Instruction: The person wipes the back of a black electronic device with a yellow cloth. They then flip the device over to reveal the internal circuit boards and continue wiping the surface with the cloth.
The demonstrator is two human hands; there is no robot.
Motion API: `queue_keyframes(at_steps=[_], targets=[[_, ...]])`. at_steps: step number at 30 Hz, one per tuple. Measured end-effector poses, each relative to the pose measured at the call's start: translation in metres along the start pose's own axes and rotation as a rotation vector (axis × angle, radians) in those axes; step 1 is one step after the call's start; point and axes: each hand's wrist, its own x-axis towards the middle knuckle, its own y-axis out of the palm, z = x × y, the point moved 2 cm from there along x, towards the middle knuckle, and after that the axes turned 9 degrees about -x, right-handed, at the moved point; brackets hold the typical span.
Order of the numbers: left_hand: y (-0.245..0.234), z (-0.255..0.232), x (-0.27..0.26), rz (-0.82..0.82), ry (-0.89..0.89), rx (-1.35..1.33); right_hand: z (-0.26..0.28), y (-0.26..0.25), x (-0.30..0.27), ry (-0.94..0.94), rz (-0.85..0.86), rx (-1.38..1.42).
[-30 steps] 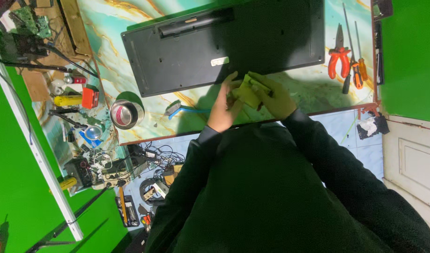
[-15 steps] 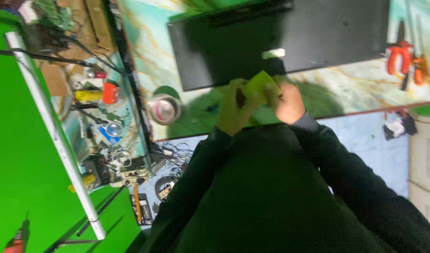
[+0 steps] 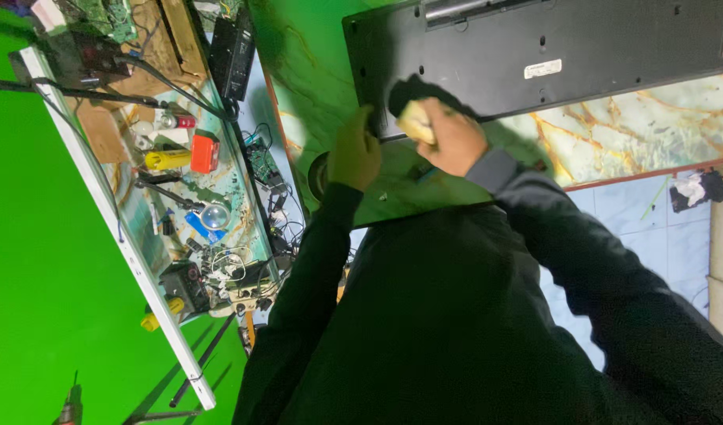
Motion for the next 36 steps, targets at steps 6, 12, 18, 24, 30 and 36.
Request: queue_keyframes(at_steps=[6, 12, 18, 24, 30, 36], targets=[[0.021, 0.074, 0.041, -0.004, -0.066, -0.392, -0.014, 0.018, 0.097, -0.182, -0.171, -0.343], [0.025, 0.074, 0.051, 0.001, -0.227, -0.474, -0.021, 0.049, 0.042, -0.402, 0.098, -0.493], [0.031, 0.087, 0.055, 0.054, -0.279, -0.607, 0.007, 0.021, 0.058, -0.12, 0.609, -0.237], [0.055, 0.115, 0.053, 0.054, -0.266, -0.739, -0.007, 0.006, 0.127, -0.227, -0.293, -0.343], [0.051, 0.105, 0.05, 0.052, -0.372, -0.953, -0.032, 0.048, 0.086, -0.318, -0.109, -0.389], [0.049, 0.113, 0.056, 0.049, -0.328, -0.835, -0.032, 0.091, 0.025, -0.462, 0.266, -0.308]])
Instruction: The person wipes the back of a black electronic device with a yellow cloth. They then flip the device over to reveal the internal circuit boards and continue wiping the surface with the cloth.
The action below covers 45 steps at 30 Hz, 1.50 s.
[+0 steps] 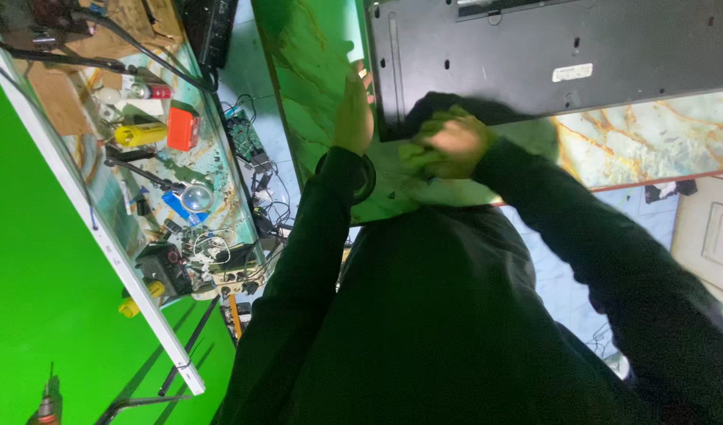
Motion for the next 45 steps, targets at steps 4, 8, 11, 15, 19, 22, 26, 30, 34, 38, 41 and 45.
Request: queue_keyframes(at_steps=[4, 8, 11, 15, 19, 22, 26, 30, 34, 38, 41, 45], targets=[[-0.014, 0.032, 0.016, -0.095, -0.098, -0.005, -0.036, -0.067, 0.034, 0.219, -0.135, 0.214], [-0.021, 0.049, 0.015, -0.043, -0.075, 0.012, -0.048, -0.088, 0.089, 0.204, -0.459, -0.226], [-0.02, 0.052, 0.017, -0.082, -0.057, -0.062, -0.035, -0.054, 0.077, 0.15, -0.234, -0.237], [-0.021, 0.039, 0.012, -0.066, -0.083, -0.055, 0.01, -0.013, 0.029, -0.119, -0.271, -0.228], [-0.023, 0.034, 0.012, -0.031, -0.066, 0.058, 0.024, -0.021, 0.041, -0.228, 0.182, 0.113], [-0.018, 0.033, 0.015, 0.002, -0.032, -0.232, -0.01, -0.065, 0.067, 0.121, -0.09, 0.102], [-0.015, 0.011, 0.002, -0.112, -0.119, -0.021, -0.027, -0.072, 0.103, 0.194, -0.273, -0.227], [-0.014, -0.004, 0.008, -0.072, -0.067, 0.024, -0.01, -0.031, 0.08, -0.024, -0.131, -0.252], [-0.017, 0.003, 0.009, -0.032, -0.175, -0.004, 0.027, -0.038, 0.051, -0.14, 0.404, 0.081], [-0.024, 0.027, 0.024, -0.11, -0.136, -0.174, 0.015, -0.092, 0.095, 0.049, 0.301, 0.01], [-0.039, 0.041, 0.029, -0.185, -0.315, -0.284, 0.001, -0.117, 0.12, 0.06, -0.085, -0.312], [-0.043, 0.061, 0.04, -0.114, -0.143, -0.335, 0.031, -0.082, 0.104, -0.037, -0.212, -0.597]])
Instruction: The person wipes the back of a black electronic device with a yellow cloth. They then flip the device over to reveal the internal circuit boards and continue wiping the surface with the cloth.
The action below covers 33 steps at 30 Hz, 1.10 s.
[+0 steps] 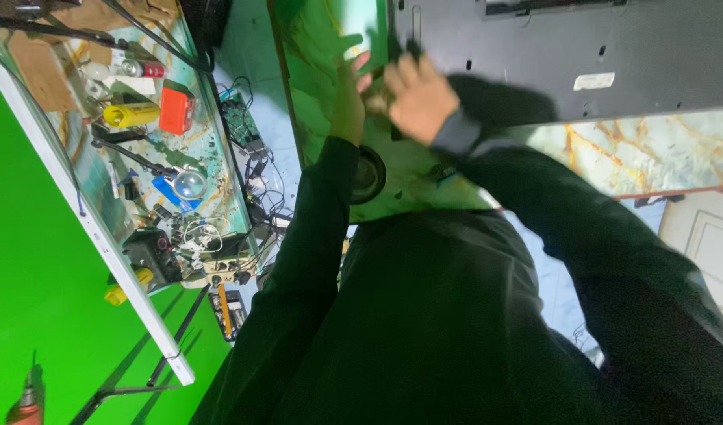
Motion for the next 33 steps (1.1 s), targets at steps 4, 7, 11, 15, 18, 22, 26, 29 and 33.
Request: queue_keyframes(at_steps=[4, 7, 11, 15, 18, 22, 26, 29, 33], targets=[[0.008, -0.013, -0.007, 0.152, 0.079, 0.102, 0.039, 0.008, -0.035, -0.088, 0.449, 0.269], [0.022, -0.034, -0.018, 0.111, -0.093, 0.116, 0.05, -0.003, -0.049, -0.169, 0.416, 0.306], [0.028, -0.044, -0.023, 0.108, -0.084, 0.232, 0.024, -0.021, -0.041, -0.28, 0.964, 0.74], [0.021, -0.03, -0.018, 0.115, 0.043, 0.213, -0.022, -0.019, -0.02, 0.053, 1.019, 0.528], [0.024, -0.022, -0.015, 0.079, 0.021, 0.185, -0.03, -0.002, -0.017, 0.149, 0.31, 0.473], [0.03, -0.032, -0.014, 0.144, 0.099, 0.381, 0.014, 0.029, -0.048, -0.022, 0.559, 0.688], [0.043, -0.059, -0.029, 0.13, -0.024, 0.297, 0.023, 0.046, -0.051, -0.109, 0.735, 0.956], [0.051, -0.079, -0.034, 0.044, -0.176, 0.118, -0.013, 0.058, -0.019, -0.059, 0.678, 0.585], [0.055, -0.083, -0.042, -0.024, -0.31, -0.112, -0.069, 0.046, 0.02, 0.083, 0.193, 0.342]])
